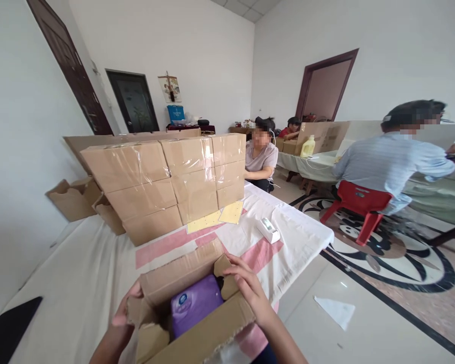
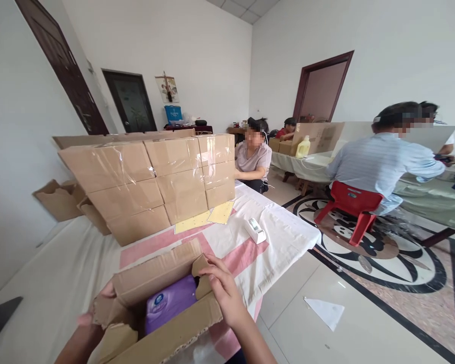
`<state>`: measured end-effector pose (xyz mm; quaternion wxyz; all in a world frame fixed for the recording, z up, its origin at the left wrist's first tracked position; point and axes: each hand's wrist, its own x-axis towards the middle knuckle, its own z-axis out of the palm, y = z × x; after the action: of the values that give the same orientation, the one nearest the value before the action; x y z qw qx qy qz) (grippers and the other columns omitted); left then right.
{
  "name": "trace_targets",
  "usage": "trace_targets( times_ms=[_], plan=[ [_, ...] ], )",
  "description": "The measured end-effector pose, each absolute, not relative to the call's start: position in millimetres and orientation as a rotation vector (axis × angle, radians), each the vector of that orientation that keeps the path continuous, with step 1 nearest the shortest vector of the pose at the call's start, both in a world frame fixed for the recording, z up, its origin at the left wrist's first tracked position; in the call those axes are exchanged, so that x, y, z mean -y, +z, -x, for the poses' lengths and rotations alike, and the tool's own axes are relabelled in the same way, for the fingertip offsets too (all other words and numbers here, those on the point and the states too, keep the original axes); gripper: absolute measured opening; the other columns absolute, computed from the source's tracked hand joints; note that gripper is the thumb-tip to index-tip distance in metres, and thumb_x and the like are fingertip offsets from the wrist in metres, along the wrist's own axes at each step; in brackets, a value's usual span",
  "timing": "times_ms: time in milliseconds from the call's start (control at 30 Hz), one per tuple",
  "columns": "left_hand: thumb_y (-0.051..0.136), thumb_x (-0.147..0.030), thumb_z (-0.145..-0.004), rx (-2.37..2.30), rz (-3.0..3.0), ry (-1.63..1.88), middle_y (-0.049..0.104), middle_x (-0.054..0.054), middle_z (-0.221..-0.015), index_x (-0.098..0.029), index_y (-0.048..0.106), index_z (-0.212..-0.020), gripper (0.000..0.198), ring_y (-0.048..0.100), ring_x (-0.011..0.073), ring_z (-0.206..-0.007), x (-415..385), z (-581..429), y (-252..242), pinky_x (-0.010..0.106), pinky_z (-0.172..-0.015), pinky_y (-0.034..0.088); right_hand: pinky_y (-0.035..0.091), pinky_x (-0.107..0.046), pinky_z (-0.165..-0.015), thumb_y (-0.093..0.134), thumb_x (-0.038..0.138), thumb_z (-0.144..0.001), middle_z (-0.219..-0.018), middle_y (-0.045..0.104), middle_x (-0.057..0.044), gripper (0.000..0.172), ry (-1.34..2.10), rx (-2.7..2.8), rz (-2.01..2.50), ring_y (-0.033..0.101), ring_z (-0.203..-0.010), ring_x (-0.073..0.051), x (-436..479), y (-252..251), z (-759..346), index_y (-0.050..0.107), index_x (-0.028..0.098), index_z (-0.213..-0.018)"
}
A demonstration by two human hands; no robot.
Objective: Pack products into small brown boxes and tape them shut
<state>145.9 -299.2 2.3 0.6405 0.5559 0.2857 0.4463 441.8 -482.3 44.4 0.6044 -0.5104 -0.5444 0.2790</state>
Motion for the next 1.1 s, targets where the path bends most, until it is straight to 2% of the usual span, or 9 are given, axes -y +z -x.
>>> trace_targets(
  times_ms=[33,133,300,400,600,667,800,967,1100],
  plan=[
    [0.068,-0.101,-0.020,-0.753,-1.316,1.037,0.073,0.016,-0.126,-0.020,0.074,-0.114,0.124,0.055,0.0518,-0.130,308.9,-142.5,3.7,0.062,-0.113,0.044,0.033,-0.050,-0.124,0.045,0.057,-0.104,-0.153,0.054,-0.004,0.040,0.643,1.237,1.166,0.045,-0.148,-0.028,480.3,39.8,-440.8,0.076,0.034,-0.117],
    [0.078,-0.081,-0.055,-0.955,-1.415,1.075,0.063,0.009,-0.145,-0.025,0.066,-0.133,0.097,0.050,0.0435,-0.139,335.7,-145.3,14.1,0.053,-0.121,0.039,0.033,-0.052,-0.124,0.040,0.060,-0.104,-0.154,0.053,-0.006,0.047,0.606,1.137,1.148,0.045,-0.147,-0.030,478.6,20.6,-432.1,0.075,0.033,-0.119],
    [0.078,-0.058,-0.075,-1.038,-1.468,1.073,0.071,0.007,-0.129,-0.026,0.070,-0.123,0.059,0.061,0.0339,-0.128,335.6,-160.4,30.6,0.043,-0.114,0.047,0.030,-0.055,-0.125,0.036,0.060,-0.105,-0.159,0.047,-0.006,0.050,0.560,1.044,1.121,0.041,-0.149,-0.031,478.2,3.6,-414.8,0.073,0.032,-0.124],
    [0.077,-0.055,-0.074,-0.818,-1.619,1.166,0.074,0.007,-0.119,-0.026,0.076,-0.099,0.038,0.062,0.0337,-0.126,318.5,-158.5,36.8,0.045,-0.113,0.047,0.032,-0.053,-0.124,0.040,0.052,-0.106,-0.156,0.052,-0.005,0.042,0.512,1.040,1.047,0.044,-0.147,-0.029,464.8,11.5,-416.0,0.074,0.033,-0.123],
    [0.056,-0.071,-0.085,-0.737,-1.706,1.089,0.063,0.011,-0.143,-0.024,0.078,-0.103,0.055,0.049,0.0384,-0.141,296.6,-168.2,46.0,0.056,-0.120,0.037,0.035,-0.052,-0.124,0.036,0.052,-0.107,-0.145,0.062,-0.008,0.046,0.533,0.995,0.938,0.052,-0.141,-0.026,417.9,24.4,-440.9,0.070,0.029,-0.128],
    [0.053,-0.072,-0.086,-0.721,-1.669,1.078,0.064,0.011,-0.141,-0.024,0.078,-0.087,0.055,0.053,0.0395,-0.137,290.1,-173.7,38.2,0.058,-0.116,0.041,0.036,-0.053,-0.122,0.038,0.059,-0.105,-0.150,0.059,-0.008,0.051,0.623,0.997,0.867,0.052,-0.143,-0.028,411.9,17.8,-447.3,0.059,0.032,-0.143],
    [0.070,-0.054,-0.074,-0.729,-1.677,1.093,0.072,0.009,-0.129,-0.024,0.074,-0.071,0.030,0.060,0.0408,-0.127,273.2,-173.6,13.0,0.058,-0.112,0.044,0.027,-0.061,-0.125,0.044,0.076,-0.095,-0.165,0.041,-0.008,0.084,0.689,1.073,0.621,0.035,-0.154,-0.032,418.9,-2.4,-450.3,0.017,0.039,-0.165],
    [0.069,-0.047,-0.065,-0.792,-1.658,1.136,0.076,0.009,-0.116,-0.024,0.072,-0.067,0.023,0.062,0.0416,-0.120,256.7,-167.8,2.8,0.058,-0.108,0.045,0.015,-0.061,-0.128,0.039,0.085,-0.088,-0.168,0.033,-0.010,0.098,0.622,1.163,0.656,0.024,-0.159,-0.032,430.2,-9.9,-449.3,0.009,0.036,-0.167],
    [0.070,-0.050,-0.060,-0.871,-1.682,1.089,0.077,0.010,-0.107,-0.023,0.068,-0.063,0.028,0.064,0.0426,-0.114,260.2,-170.1,12.9,0.058,-0.103,0.049,0.019,-0.059,-0.128,0.034,0.088,-0.087,-0.172,0.023,-0.010,0.103,0.678,1.253,0.653,0.020,-0.160,-0.031,434.7,0.3,-453.0,-0.004,0.036,-0.166]
  ],
)
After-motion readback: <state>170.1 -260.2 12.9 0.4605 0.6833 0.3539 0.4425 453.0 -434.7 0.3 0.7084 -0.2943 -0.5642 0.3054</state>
